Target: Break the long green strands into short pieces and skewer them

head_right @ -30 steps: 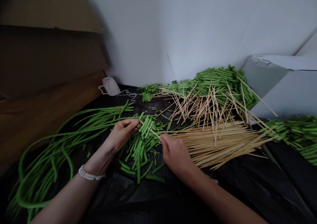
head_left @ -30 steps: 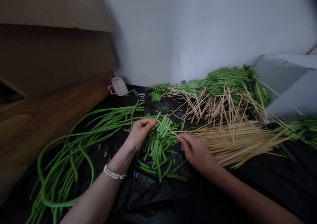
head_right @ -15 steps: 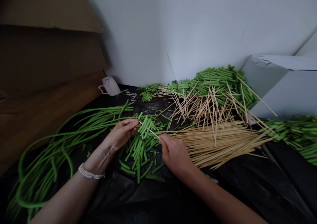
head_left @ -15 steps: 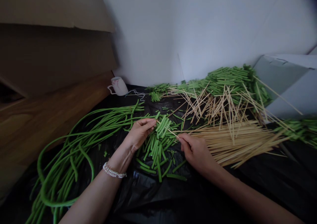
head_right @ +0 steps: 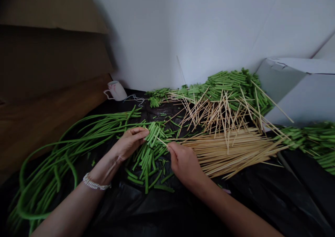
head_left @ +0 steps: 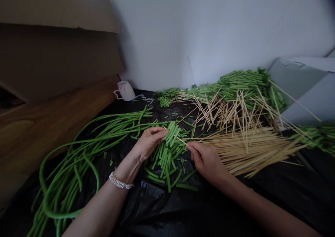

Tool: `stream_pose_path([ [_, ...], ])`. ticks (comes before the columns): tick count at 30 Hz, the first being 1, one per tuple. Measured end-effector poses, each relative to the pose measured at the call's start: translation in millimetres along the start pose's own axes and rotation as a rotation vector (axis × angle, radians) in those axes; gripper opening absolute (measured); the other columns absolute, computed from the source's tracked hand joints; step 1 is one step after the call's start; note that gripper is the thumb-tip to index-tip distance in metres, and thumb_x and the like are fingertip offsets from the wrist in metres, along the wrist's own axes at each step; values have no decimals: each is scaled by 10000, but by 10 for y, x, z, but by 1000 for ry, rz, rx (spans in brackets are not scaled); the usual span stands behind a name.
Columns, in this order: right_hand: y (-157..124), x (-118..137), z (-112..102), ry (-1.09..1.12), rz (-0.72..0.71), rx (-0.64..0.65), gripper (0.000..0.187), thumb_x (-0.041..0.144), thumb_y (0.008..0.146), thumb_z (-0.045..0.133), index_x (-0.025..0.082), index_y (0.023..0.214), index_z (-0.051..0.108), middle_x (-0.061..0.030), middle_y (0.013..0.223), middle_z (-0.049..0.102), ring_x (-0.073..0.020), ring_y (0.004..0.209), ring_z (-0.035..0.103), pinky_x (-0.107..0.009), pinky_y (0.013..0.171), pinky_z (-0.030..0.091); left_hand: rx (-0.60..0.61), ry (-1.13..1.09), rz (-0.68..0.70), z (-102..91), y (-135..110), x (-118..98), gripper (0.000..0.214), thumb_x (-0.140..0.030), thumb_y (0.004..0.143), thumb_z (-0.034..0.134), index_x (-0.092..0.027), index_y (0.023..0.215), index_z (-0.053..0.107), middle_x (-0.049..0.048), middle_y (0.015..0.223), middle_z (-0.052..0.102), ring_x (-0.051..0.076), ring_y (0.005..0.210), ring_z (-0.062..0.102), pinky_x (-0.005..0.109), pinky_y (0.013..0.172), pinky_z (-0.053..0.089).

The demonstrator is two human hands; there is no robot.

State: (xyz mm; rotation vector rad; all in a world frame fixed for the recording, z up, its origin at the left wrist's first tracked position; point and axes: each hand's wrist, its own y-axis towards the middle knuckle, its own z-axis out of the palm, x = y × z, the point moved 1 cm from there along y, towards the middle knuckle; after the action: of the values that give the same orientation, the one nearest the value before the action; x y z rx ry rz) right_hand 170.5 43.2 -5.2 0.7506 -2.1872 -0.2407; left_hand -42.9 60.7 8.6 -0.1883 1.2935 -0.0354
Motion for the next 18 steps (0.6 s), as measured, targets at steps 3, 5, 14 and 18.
stream_pose_path([
  [3, 12, 20, -15, 13, -3, -6, 236, 221, 948, 399, 189, 868, 619, 1, 636, 605, -138, 552, 547, -248, 589, 377, -17, 11, 31, 17, -17, 1, 240, -299, 575, 859, -151, 708, 724, -10, 705, 606, 62, 613, 500, 184, 587, 416],
  [5, 20, 27, -21, 21, -1, -2, 236, 219, 948, 397, 184, 871, 618, 2, 629, 598, -137, 544, 541, -244, 577, 375, -27, 37, 45, 34, -32, -2, 258, -331, 580, 853, -162, 724, 721, -8, 759, 619, 78, 657, 525, 200, 624, 449],
  [14, 75, -31, -113, 37, 58, -92, 224, 256, 949, 423, 191, 863, 620, 26, 583, 565, -129, 534, 537, -241, 566, 361, -38, 550, 275, -46, 8, -35, 345, -486, 794, 629, -154, 727, 700, 36, 672, 659, 157, 642, 581, 273, 654, 434],
  [18, 97, -68, -141, 54, 66, -126, 224, 273, 950, 426, 201, 850, 613, 31, 572, 565, -126, 528, 539, -241, 561, 363, -124, 960, 453, -117, 7, -19, 274, -418, 750, 688, -188, 603, 666, 23, 641, 607, 161, 628, 526, 272, 638, 370],
])
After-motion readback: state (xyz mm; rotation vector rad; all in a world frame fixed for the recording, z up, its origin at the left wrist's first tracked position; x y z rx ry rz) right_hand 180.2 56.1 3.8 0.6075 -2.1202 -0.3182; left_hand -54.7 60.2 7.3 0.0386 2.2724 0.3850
